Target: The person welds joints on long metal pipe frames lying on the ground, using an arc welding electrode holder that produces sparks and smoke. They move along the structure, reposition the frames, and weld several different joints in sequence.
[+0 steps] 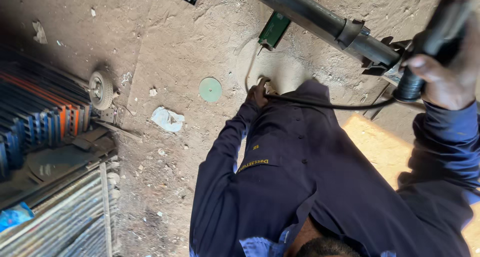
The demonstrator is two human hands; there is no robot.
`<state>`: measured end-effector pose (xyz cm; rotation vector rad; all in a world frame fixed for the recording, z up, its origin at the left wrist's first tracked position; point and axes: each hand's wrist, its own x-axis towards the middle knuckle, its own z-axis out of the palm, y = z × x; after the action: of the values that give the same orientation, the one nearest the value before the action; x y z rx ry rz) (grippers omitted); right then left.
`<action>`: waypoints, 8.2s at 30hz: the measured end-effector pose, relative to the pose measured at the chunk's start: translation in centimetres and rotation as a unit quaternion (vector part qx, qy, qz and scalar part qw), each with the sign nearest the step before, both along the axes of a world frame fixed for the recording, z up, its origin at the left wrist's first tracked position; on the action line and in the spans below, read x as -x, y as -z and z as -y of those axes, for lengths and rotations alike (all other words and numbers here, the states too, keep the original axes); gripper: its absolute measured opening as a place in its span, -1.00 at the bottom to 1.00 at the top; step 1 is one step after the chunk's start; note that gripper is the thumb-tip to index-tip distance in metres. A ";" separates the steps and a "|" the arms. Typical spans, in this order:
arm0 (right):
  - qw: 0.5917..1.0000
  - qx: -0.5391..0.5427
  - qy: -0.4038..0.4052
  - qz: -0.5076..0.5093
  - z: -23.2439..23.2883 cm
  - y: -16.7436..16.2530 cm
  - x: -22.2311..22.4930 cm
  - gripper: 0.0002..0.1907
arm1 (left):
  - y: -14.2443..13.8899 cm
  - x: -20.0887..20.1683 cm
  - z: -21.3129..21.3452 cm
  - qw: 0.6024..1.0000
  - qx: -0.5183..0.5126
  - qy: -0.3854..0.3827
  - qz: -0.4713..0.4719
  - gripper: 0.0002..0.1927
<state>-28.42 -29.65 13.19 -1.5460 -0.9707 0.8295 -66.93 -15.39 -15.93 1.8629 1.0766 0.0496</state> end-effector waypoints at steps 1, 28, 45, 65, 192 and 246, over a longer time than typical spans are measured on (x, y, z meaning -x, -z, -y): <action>0.999 0.029 -0.011 0.041 -0.3 0.1 -0.5 -0.27 | 0.0 0.0 0.2 1.000 -0.005 0.008 0.009 -0.33; 0.946 0.151 -0.240 0.156 -7.9 9.7 -19.6 -0.33 | -4.6 -10.6 6.2 0.992 -0.093 -0.085 0.009 -0.08; 0.948 0.181 -0.245 0.096 -8.6 14.5 -17.3 -0.15 | -5.2 -8.2 7.1 0.991 -0.079 -0.098 -0.044 0.09; 0.945 0.193 -0.252 0.084 -9.7 11.6 -16.4 -0.31 | -4.1 -7.7 7.6 0.993 -0.071 -0.087 -0.033 0.08; 0.952 0.181 0.060 0.241 -0.4 4.5 25.1 0.25 | 0.4 11.8 0.3 0.994 -0.038 -0.004 -0.105 -0.05; 0.959 0.051 0.134 0.245 -0.6 6.4 24.6 0.18 | 0.9 12.3 -3.0 0.997 -0.041 0.003 -0.069 0.03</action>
<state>-53.06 -29.04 6.76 -1.9731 -1.0437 0.3093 -79.24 -12.40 -16.87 1.9672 1.1788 -0.0395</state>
